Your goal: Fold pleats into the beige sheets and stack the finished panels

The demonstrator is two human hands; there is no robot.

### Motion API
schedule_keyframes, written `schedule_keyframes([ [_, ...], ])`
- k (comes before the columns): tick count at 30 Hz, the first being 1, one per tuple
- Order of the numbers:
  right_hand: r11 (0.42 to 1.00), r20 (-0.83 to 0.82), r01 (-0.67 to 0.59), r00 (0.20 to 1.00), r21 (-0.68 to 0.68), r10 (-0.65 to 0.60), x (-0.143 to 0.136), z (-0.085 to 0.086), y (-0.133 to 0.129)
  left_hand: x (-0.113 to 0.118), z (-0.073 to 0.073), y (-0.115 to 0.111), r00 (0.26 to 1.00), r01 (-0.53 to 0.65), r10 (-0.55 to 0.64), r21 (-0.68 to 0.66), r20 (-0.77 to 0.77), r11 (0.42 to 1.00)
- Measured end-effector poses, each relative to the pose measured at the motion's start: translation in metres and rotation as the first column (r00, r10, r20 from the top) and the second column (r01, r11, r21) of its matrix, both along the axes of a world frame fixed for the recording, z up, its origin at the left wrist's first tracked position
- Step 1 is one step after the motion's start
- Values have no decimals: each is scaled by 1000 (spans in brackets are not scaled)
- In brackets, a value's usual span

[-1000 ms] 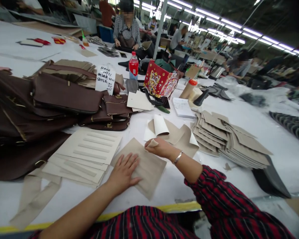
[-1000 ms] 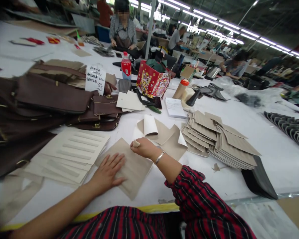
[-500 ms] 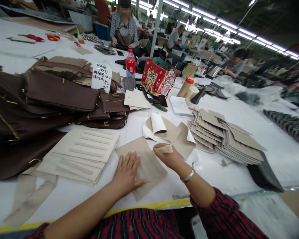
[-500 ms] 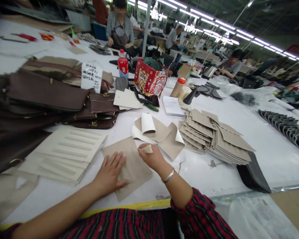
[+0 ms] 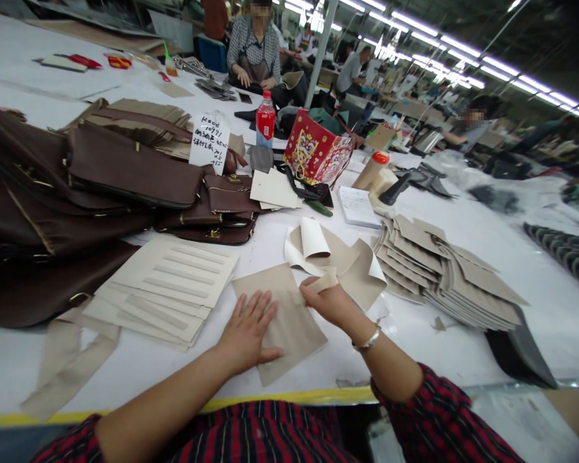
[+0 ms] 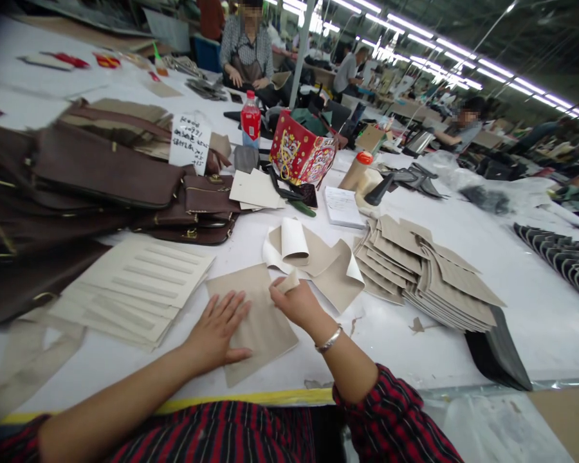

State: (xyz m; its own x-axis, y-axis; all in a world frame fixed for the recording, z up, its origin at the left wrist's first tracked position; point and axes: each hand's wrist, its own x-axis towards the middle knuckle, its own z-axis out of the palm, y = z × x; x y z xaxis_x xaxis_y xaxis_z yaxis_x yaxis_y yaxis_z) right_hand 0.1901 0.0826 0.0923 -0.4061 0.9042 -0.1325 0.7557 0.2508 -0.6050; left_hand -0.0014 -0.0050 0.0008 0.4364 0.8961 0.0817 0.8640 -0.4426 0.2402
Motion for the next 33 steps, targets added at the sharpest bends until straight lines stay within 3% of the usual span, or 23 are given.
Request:
schedule_keyframes([
  [4, 995, 82, 33, 996, 95, -41, -32, -8, 15, 0, 1, 1, 1000, -14, 14, -14, 6, 1000],
  [10, 1000, 182, -11, 983, -14, 14, 19, 0, -60, -2, 1, 1, 999, -12, 13, -24, 44, 1000],
  [12, 1000, 169, 2, 986, -29, 3, 23, -1, -67, -2, 0, 1, 999, 2, -1, -24, 46, 1000],
  [18, 983, 125, -75, 991, 169, 54, -33, -14, 5, -2, 2, 2, 999, 15, -13, -42, 48, 999],
  [20, 980, 156, -131, 982, 153, 107, -32, -10, 6, -3, 3, 3, 999, 8, -5, -53, 54, 999],
  [24, 982, 160, -187, 969, -20, 187, 6, 2, -41, -3, 2, 2, 997, 6, -1, -66, 74, 998],
  [26, 983, 149, -170, 973, -69, 178, 15, 4, -51, -3, 2, 2, 997, 17, -12, -65, 77, 998],
  [31, 989, 182, -92, 981, 113, 71, -28, -7, -2, -4, 2, 3, 998, 36, -31, -80, 60, 996],
  [33, 980, 230, -114, 970, 161, 75, -36, -7, 7, -4, 3, 3, 998, 32, -27, -101, 53, 994],
])
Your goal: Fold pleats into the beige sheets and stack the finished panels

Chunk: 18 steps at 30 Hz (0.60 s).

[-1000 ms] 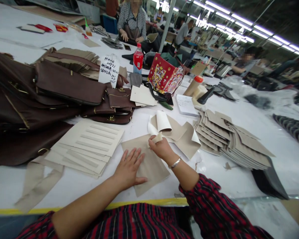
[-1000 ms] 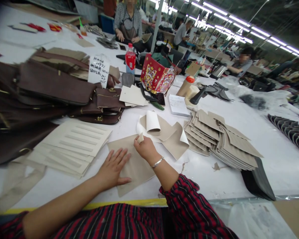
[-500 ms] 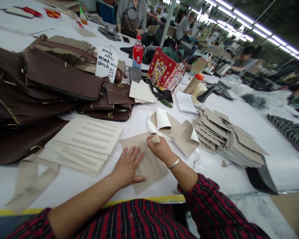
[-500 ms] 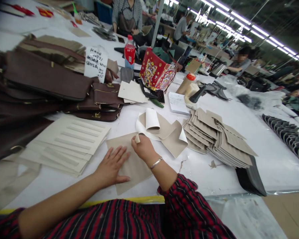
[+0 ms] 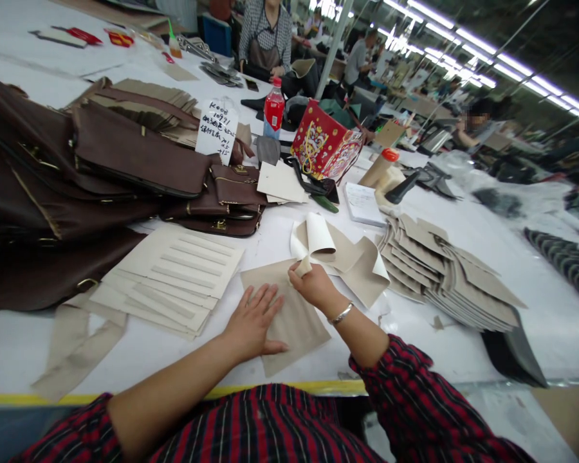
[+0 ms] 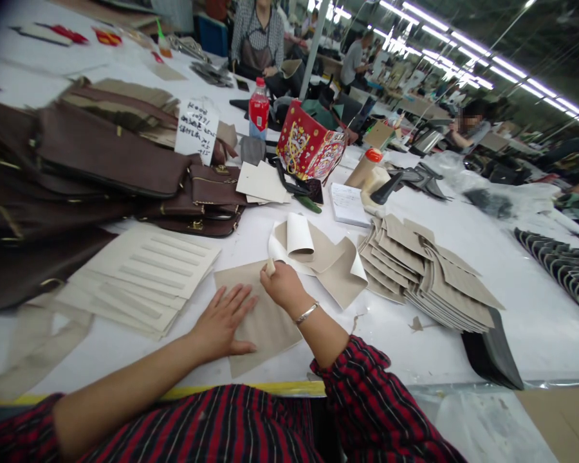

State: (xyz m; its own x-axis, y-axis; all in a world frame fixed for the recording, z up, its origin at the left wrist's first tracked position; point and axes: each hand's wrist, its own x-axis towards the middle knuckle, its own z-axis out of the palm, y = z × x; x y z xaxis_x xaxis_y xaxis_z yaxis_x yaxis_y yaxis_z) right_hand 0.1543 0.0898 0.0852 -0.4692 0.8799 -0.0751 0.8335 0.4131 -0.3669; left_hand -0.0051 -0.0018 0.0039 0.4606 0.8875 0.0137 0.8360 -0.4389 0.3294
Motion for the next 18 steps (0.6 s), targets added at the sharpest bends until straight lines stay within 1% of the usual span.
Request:
schedule_keyframes([
  [1, 999, 17, -32, 999, -7, 32, 3, 2, -4, 0, 0, 0, 1000, -3, 3, -10, 3, 1000],
  [3, 992, 32, -97, 995, -82, 100, 20, 7, -25, 0, 1, 0, 1000, -22, 22, -20, 19, 1000],
  [5, 976, 32, -113, 992, -185, 120, 38, 12, -49, 0, 1, 0, 998, -48, 49, -19, 36, 999],
  [6, 972, 19, -102, 994, -214, 108, 42, 12, -55, 0, 0, -1, 997, -59, 60, -18, 40, 998],
  [7, 973, -7, -82, 997, -214, 82, 41, 12, -57, 0, 0, -1, 997, -66, 67, -18, 41, 998],
  [8, 980, -43, -62, 998, -188, 55, 36, 11, -52, 0, 0, -1, 997, -67, 68, -16, 40, 998],
  [10, 995, -99, -5, 995, -98, -4, 13, 6, -33, 0, 0, 0, 997, -66, 66, -12, 33, 998],
  [12, 998, -80, 58, 995, -26, -60, -8, 2, -17, 0, -1, -1, 997, -69, 70, -6, 19, 998],
  [13, 997, -44, 77, 996, -15, -78, -14, 1, -14, 0, -1, -1, 997, -74, 74, -4, 13, 997],
  [15, 996, 32, 86, 996, -39, -85, -11, 2, -27, 1, -2, -1, 996, -87, 87, 3, 8, 996],
  [18, 991, 111, 57, 993, -124, -43, 12, 7, -64, 1, -4, -2, 995, -97, 97, 14, 19, 995],
])
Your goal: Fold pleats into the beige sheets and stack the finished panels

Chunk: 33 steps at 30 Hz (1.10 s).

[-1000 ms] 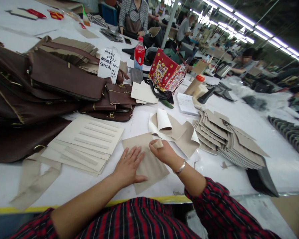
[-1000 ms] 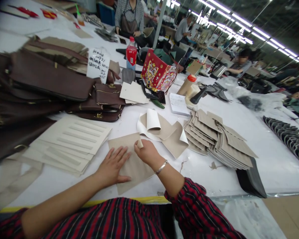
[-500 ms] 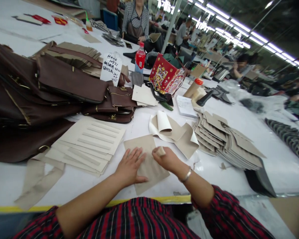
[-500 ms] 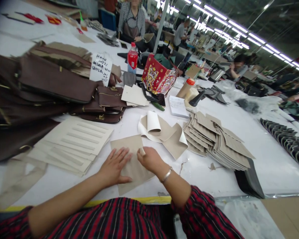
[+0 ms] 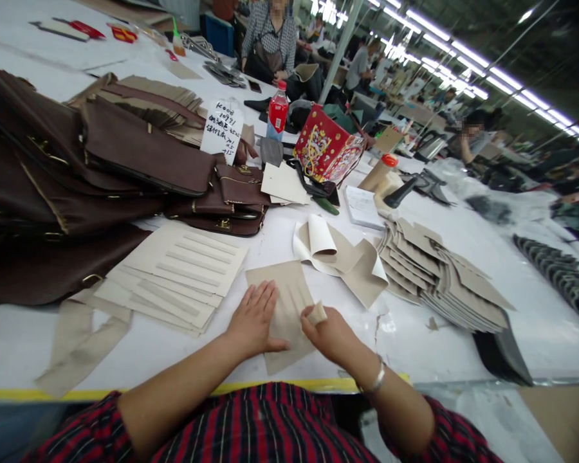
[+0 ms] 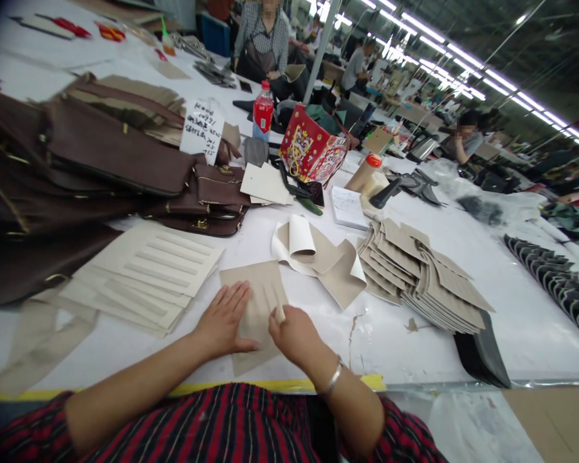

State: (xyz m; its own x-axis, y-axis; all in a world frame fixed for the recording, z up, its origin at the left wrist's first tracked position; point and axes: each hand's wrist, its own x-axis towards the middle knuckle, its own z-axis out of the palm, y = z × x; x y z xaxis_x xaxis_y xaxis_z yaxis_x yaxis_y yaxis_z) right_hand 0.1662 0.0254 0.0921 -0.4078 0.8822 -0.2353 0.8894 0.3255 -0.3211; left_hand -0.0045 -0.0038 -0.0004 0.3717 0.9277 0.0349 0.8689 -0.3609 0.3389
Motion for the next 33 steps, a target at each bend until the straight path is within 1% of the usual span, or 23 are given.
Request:
schedule_keyframes([
  [1, 1000, 19, -8, 1000, -19, 8, 5, 1, -8, 0, -1, 0, 1000, 5, -5, 3, 2, 1000],
  [2, 1000, 30, -16, 999, -21, 16, 7, 1, -9, 0, -1, 0, 1000, 11, -11, 5, 2, 1000],
  [3, 1000, 36, -24, 999, -1, 24, 4, -1, -4, 0, -1, 0, 1000, 14, -14, 9, 0, 1000],
  [7, 983, 9, -16, 1000, 182, 15, -32, -11, 47, 0, -1, -1, 1000, 15, -15, 16, -12, 1000],
  [8, 980, 3, -9, 1000, 199, 8, -38, -13, 54, 0, -1, -1, 1000, 15, -15, 14, -11, 1000],
  [9, 982, 0, -8, 1000, 189, 8, -39, -13, 55, 0, -1, -1, 1000, 14, -14, 12, -8, 1000],
  [10, 987, -3, -18, 1000, 158, 19, -35, -13, 49, 0, -1, -1, 1000, 12, -12, 11, -4, 1000],
  [11, 993, -8, -35, 999, 117, 36, -26, -11, 38, 0, -1, -1, 1000, 7, -7, 13, 1, 1000],
  [13, 998, -29, -60, 998, 31, 61, -3, -5, 5, 0, -1, -1, 1000, 2, -3, 21, 11, 1000],
  [15, 999, -42, -38, 998, -24, 37, 15, 0, -21, 0, -2, -1, 1000, 7, -8, 30, 19, 1000],
  [16, 999, -41, -15, 999, -30, 14, 18, 0, -26, 0, -2, -1, 1000, 10, -10, 35, 19, 999],
  [17, 1000, -35, 9, 999, -18, -10, 16, -1, -24, 0, -3, -1, 1000, 13, -14, 39, 17, 999],
  [18, 999, -24, 33, 999, 11, -32, 9, -3, -15, 0, -3, -1, 1000, 15, -15, 42, 13, 999],
  [21, 986, 21, 80, 996, 150, -84, -24, -11, 28, 0, -3, 0, 1000, 24, -24, 39, 3, 999],
  [23, 978, 52, 75, 995, 197, -86, -39, -15, 46, 1, -2, 0, 1000, 27, -28, 33, 5, 999],
  [24, 978, 64, 67, 995, 197, -80, -40, -15, 46, 1, -2, 0, 1000, 25, -26, 30, 9, 999],
  [25, 982, 73, 54, 995, 179, -68, -37, -15, 41, 2, -1, 0, 1000, 22, -22, 27, 14, 999],
  [27, 993, 77, 44, 996, 108, -53, -20, -12, 18, 1, 0, 1, 999, 15, -15, 13, 33, 1000],
  [29, 997, 58, 70, 996, 7, -71, 0, -7, -7, -2, 3, 1, 998, 21, -20, -17, 52, 1000],
  [30, 995, 35, 91, 995, -46, -90, 8, -5, -15, -6, 5, 2, 998, 24, -22, -35, 58, 999],
  [31, 989, -3, 115, 993, -90, -116, 13, -4, -18, -10, 7, 2, 998, 23, -20, -52, 58, 998],
  [33, 980, -121, 161, 977, -117, -175, 9, -4, -11, -19, 10, 1, 999, 9, -6, -76, 38, 997],
])
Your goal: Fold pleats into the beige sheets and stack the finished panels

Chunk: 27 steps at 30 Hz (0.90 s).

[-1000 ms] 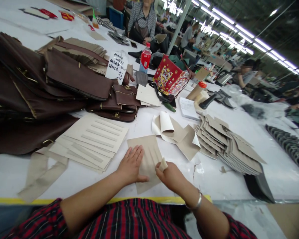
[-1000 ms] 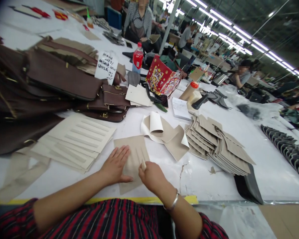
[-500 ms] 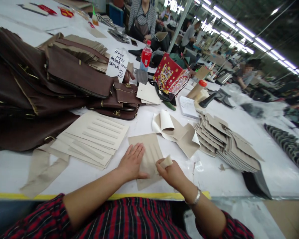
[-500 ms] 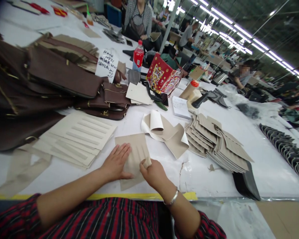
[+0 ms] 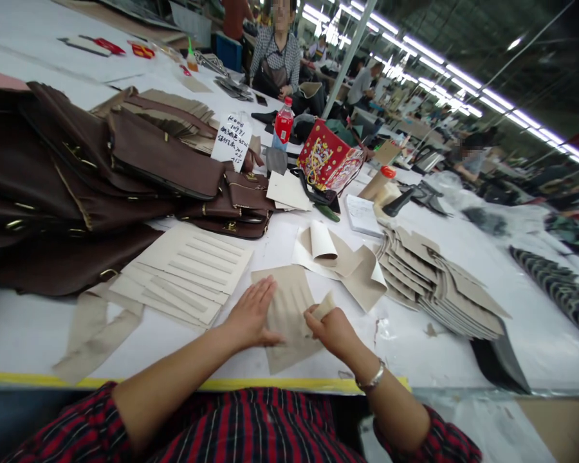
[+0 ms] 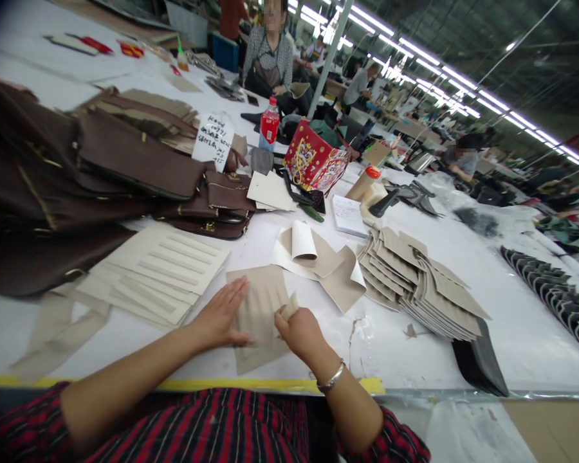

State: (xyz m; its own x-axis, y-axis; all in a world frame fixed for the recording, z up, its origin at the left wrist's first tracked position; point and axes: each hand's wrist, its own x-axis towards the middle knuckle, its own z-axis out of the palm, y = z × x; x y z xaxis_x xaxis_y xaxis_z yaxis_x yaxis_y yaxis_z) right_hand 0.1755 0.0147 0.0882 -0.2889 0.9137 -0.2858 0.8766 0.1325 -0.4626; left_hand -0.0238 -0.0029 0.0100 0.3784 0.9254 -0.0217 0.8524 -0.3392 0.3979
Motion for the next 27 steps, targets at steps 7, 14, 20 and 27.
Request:
schedule_keyframes([
  [7, 956, 105, -103, 991, 274, 77, -58, -8, 43, -15, 6, -4, 996, -8, 5, -39, -87, 999],
  [14, 972, 179, -177, 972, 154, 149, -22, -2, -22, -14, -2, -4, 998, -1, 0, -10, -56, 1000],
  [20, 926, 183, -163, 977, 341, 105, -64, -11, 44, -15, -6, -4, 998, 7, -7, 2, -55, 1000],
  [27, 974, 165, -170, 976, 148, 145, -16, 0, -25, -15, -4, -5, 999, -5, 5, -2, -49, 1000],
])
